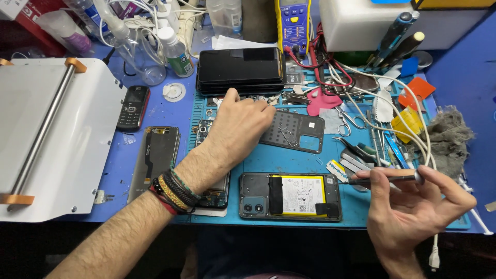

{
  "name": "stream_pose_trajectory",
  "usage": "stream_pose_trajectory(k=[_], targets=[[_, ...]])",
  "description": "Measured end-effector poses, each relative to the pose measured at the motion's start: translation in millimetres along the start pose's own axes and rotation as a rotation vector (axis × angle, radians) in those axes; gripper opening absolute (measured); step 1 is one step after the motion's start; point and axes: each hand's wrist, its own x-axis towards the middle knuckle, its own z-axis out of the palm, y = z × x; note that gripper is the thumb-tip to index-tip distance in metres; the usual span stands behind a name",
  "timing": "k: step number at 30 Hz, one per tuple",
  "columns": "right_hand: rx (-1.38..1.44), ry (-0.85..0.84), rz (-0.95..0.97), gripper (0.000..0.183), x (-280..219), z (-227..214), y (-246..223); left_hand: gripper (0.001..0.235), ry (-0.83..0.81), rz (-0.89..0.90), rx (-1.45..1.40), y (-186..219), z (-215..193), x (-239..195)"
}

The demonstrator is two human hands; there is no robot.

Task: The recorder is using a screwdriver to disassemble and repair the internal components of a smartphone on a cluttered workbench.

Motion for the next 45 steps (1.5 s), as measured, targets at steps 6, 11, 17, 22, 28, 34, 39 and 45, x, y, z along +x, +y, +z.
stream_pose_trajectory(k=[6, 11, 17, 22, 28, 34, 39, 45], targets=[[-0.054, -0.061, -0.094, 0.056, 6.7, -5.1, -15.2, 0.005, 0.058, -0.155, -0.513, 31.6, -55.4, -7.6], [0.047, -0.016, -0.029, 0.057, 3.4, -7.6, -16.2, 0.005, 0.069, -0.132, -0.752, 84.9, -78.8, -26.1], [0.115, -0.111, -0.126, 0.053, 10.3, -5.6, -27.1, 0.007, 0.155, -0.369, -1.06, 107.7, -74.6, -37.9], [0.121, -0.137, -0.152, 0.06, 7.5, -11.1, -19.7, 0.007, 0.186, -0.488, -1.238, 115.4, -72.7, -38.3], [0.092, -0.117, -0.145, 0.035, 9.2, -13.5, -17.5, 0.008, 0.209, -0.465, -1.266, 121.9, -71.2, -36.7], [-0.005, -0.147, -0.172, 0.024, 14.2, -11.8, -25.6, 0.008, 0.224, -0.45, -1.246, 123.0, -67.9, -36.6], [-0.024, -0.164, -0.175, 0.035, 14.5, -12.2, -25.5, 0.007, 0.249, -0.421, -1.103, 124.9, -65.4, -34.4], [-0.163, -0.128, -0.268, 0.076, 10.3, -15.2, -8.7, 0.01, 0.321, -0.345, -0.76, 129.7, -59.9, -29.6]])
